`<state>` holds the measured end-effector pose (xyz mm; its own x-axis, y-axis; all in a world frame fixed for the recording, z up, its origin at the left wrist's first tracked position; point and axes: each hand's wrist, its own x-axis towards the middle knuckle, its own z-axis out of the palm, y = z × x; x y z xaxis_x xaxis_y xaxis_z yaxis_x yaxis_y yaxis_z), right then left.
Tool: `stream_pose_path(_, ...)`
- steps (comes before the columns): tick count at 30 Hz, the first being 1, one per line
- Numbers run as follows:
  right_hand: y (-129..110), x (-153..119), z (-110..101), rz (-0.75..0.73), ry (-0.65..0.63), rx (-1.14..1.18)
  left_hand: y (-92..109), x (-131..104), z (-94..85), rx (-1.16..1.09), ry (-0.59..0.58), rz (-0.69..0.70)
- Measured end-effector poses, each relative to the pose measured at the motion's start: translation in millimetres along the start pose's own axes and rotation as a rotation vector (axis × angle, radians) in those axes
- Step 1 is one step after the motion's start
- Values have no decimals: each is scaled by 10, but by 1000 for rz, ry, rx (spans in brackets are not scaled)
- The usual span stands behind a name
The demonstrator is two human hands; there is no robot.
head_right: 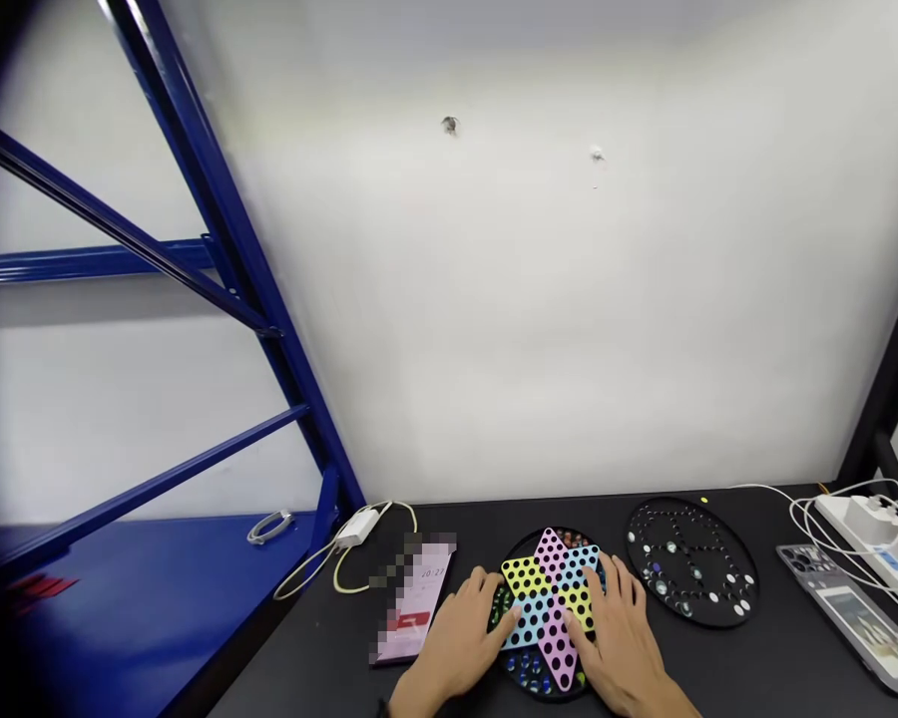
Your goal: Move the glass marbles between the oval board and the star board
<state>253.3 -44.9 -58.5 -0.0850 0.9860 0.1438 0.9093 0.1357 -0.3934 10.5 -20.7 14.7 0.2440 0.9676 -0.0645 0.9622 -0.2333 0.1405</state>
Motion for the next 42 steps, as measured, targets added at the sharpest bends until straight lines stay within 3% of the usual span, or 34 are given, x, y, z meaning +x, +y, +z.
stream_pose_path(6, -96, 27, 3, 62, -23, -22, 197, 180, 126, 184, 94, -11)
stream_pose_path(18, -136, 13, -38, 43, 1, -6, 135, 106, 232, 241, 41, 66)
stream_pose_path(27, -157, 26, -89, 58, -12, -15, 101, 80, 204, 75, 22, 9)
stream_pose_path(33, -201, 20, -144, 72, -38, -25, 68, 111, 219, -68, 98, -147)
stream_pose_path(42, -118, 5, -124, 44, 80, 103, -56, 205, 203, -389, 260, -270)
